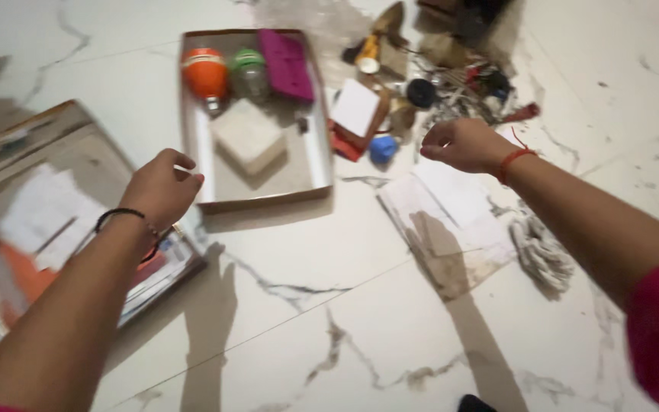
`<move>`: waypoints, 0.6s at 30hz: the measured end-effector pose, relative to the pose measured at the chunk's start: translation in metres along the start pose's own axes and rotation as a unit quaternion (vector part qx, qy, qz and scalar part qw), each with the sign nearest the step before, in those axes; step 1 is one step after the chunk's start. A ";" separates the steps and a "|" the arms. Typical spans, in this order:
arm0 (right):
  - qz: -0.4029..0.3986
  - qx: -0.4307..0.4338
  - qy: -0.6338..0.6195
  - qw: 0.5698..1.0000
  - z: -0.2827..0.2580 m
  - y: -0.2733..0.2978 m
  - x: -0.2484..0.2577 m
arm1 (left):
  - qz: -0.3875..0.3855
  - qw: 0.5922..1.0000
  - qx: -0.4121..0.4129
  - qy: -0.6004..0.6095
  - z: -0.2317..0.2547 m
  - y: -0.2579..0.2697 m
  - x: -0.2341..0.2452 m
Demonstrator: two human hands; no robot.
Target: The person sorts through a pile of papers, notebooks, and miscellaneous items on a tiled floor. They fold papers, place them into a tray, and move other objects like a cloth, a small container, and tangled wires into the tray.
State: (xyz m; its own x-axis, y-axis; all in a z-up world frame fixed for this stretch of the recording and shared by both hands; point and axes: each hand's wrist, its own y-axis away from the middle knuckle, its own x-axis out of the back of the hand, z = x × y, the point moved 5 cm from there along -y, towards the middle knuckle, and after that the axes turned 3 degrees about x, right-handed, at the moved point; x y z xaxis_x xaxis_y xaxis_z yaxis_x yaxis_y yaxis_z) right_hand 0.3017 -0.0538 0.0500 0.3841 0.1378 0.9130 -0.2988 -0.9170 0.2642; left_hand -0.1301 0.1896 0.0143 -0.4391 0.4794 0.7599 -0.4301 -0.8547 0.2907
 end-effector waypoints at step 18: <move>0.067 -0.031 0.054 0.996 0.117 0.049 -0.099 | -0.136 0.989 -0.052 -0.002 0.159 0.008 -0.214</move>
State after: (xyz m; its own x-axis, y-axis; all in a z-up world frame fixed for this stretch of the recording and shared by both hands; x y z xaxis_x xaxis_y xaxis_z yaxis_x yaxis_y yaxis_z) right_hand 0.3519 -0.1559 -0.0636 0.2418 0.0592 0.9685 -0.3947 -0.9059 0.1539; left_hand 0.0862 0.0488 -0.0531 -0.2920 0.6878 0.6646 -0.6106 -0.6689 0.4240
